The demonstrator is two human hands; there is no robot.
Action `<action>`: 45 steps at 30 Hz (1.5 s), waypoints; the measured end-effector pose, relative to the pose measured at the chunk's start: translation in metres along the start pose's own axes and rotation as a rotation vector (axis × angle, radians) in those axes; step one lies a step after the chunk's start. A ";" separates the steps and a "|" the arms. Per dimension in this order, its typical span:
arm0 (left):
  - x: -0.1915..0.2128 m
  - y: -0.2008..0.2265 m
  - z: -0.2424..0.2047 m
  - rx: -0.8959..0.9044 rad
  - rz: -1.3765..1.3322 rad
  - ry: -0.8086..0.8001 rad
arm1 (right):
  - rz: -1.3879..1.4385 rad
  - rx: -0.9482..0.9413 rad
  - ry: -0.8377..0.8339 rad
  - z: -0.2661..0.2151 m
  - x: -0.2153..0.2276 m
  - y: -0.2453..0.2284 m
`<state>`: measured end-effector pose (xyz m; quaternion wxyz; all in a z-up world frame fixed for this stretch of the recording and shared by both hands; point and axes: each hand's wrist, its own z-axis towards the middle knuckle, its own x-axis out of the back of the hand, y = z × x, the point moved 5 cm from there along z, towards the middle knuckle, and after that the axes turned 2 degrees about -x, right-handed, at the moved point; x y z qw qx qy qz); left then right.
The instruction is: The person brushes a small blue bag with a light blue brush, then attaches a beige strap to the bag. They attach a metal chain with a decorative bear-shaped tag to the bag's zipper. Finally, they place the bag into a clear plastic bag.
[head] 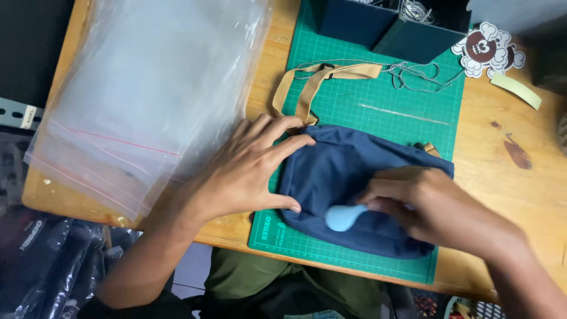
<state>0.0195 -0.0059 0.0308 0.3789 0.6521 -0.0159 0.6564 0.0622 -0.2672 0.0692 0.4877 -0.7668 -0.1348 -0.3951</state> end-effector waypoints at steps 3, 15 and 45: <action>-0.001 -0.001 -0.002 0.002 -0.001 -0.002 | 0.017 0.039 0.130 0.017 -0.022 -0.011; -0.003 -0.002 -0.001 0.028 0.011 -0.042 | 0.024 0.013 0.077 0.007 -0.012 -0.012; -0.008 -0.003 0.000 0.053 0.028 -0.061 | -0.022 -0.208 0.431 0.029 0.003 0.035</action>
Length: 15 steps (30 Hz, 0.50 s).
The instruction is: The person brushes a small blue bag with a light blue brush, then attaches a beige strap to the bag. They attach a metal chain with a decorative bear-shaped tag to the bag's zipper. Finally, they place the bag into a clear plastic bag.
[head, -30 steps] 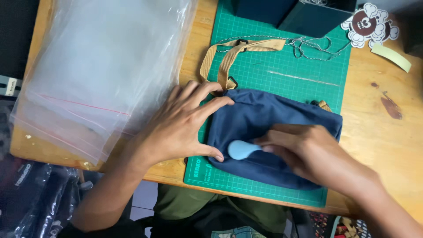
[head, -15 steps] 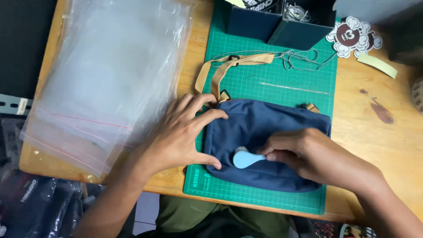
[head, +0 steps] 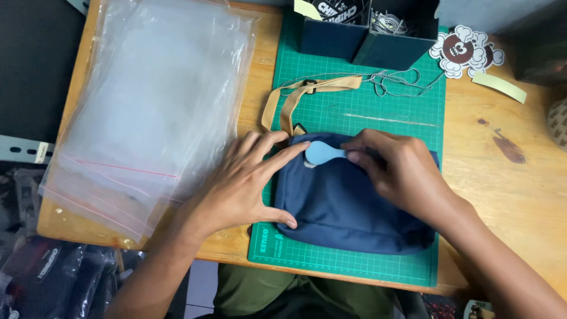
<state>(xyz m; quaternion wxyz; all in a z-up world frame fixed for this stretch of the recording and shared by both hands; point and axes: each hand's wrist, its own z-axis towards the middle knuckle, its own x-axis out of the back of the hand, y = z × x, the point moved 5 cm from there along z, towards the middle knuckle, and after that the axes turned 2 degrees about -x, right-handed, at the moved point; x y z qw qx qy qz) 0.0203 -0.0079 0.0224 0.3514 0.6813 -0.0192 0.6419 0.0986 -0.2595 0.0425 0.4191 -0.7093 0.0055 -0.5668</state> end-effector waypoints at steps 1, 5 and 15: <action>-0.001 -0.002 -0.001 0.002 0.001 0.003 | -0.001 0.004 -0.001 -0.001 0.003 -0.004; -0.002 -0.002 0.000 -0.010 0.023 -0.010 | 0.187 0.242 -0.307 -0.008 -0.010 -0.027; -0.001 -0.002 0.002 -0.002 0.003 -0.005 | 0.226 0.337 -0.338 0.006 -0.016 -0.031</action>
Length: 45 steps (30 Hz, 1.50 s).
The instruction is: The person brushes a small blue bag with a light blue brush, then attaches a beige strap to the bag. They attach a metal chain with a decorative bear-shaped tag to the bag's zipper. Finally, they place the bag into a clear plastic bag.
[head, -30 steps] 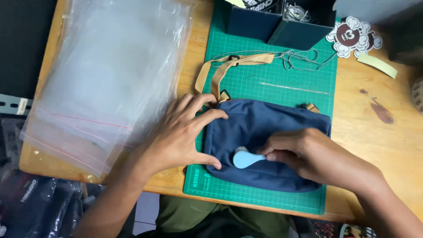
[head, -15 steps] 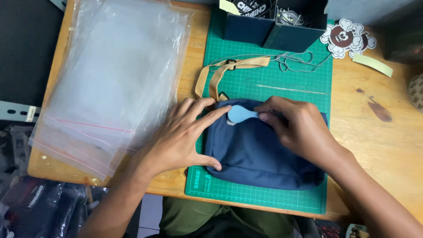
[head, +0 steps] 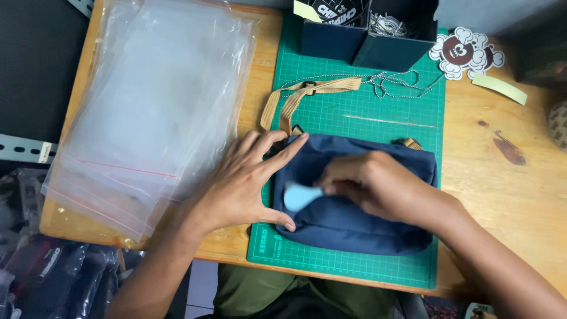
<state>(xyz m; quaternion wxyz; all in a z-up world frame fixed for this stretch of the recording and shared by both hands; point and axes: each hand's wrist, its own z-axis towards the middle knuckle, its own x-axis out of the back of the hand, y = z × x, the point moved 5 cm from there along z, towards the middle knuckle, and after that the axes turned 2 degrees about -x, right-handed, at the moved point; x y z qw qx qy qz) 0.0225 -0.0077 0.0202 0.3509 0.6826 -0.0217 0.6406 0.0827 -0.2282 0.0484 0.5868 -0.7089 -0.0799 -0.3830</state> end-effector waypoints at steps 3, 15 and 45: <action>0.000 0.002 0.001 -0.026 0.018 0.008 | 0.025 -0.091 -0.164 -0.005 0.006 0.002; -0.003 -0.002 0.001 -0.005 -0.007 -0.005 | -0.031 -0.103 0.081 -0.006 -0.001 0.000; 0.000 0.004 0.004 0.004 0.008 -0.015 | 0.022 -0.298 0.036 -0.047 0.002 0.010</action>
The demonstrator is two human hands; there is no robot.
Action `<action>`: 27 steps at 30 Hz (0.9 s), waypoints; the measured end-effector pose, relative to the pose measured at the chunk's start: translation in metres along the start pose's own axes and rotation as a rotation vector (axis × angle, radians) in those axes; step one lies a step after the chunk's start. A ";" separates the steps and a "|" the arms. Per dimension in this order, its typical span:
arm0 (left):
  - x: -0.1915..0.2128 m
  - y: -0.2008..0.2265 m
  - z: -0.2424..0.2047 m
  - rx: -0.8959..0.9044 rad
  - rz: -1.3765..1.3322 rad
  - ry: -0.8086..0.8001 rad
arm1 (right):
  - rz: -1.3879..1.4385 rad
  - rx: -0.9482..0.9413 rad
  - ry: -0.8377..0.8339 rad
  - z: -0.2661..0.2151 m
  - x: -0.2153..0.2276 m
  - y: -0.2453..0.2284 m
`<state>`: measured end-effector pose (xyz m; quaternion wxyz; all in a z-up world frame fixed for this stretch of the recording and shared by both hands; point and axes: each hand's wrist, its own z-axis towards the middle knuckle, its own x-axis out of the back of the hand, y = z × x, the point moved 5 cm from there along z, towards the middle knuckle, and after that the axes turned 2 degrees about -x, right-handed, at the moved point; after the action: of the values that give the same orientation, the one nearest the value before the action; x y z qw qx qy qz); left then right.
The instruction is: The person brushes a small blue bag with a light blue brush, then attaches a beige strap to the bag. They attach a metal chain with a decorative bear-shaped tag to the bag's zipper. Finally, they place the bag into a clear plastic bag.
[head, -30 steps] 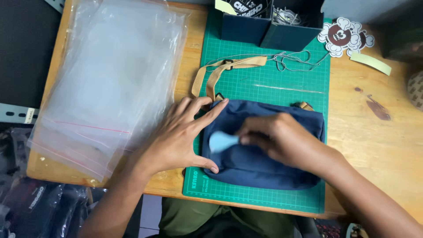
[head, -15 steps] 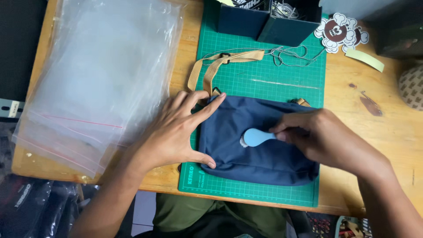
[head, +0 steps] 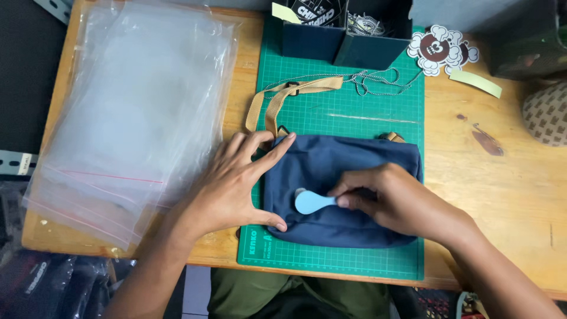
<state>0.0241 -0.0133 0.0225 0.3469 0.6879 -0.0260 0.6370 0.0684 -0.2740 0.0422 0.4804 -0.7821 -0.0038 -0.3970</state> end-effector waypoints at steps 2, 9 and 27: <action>-0.002 -0.002 -0.001 0.001 -0.006 -0.004 | -0.075 -0.081 0.205 0.006 0.011 0.015; 0.002 0.002 0.002 0.038 -0.028 -0.046 | 0.123 0.105 0.158 0.031 -0.027 -0.014; 0.001 0.001 -0.001 -0.028 0.038 0.047 | -0.407 -0.353 0.549 -0.073 0.050 0.026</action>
<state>0.0226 -0.0127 0.0234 0.3451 0.6673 -0.0399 0.6588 0.0673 -0.3618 0.0703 0.2330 -0.7007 0.0381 -0.6733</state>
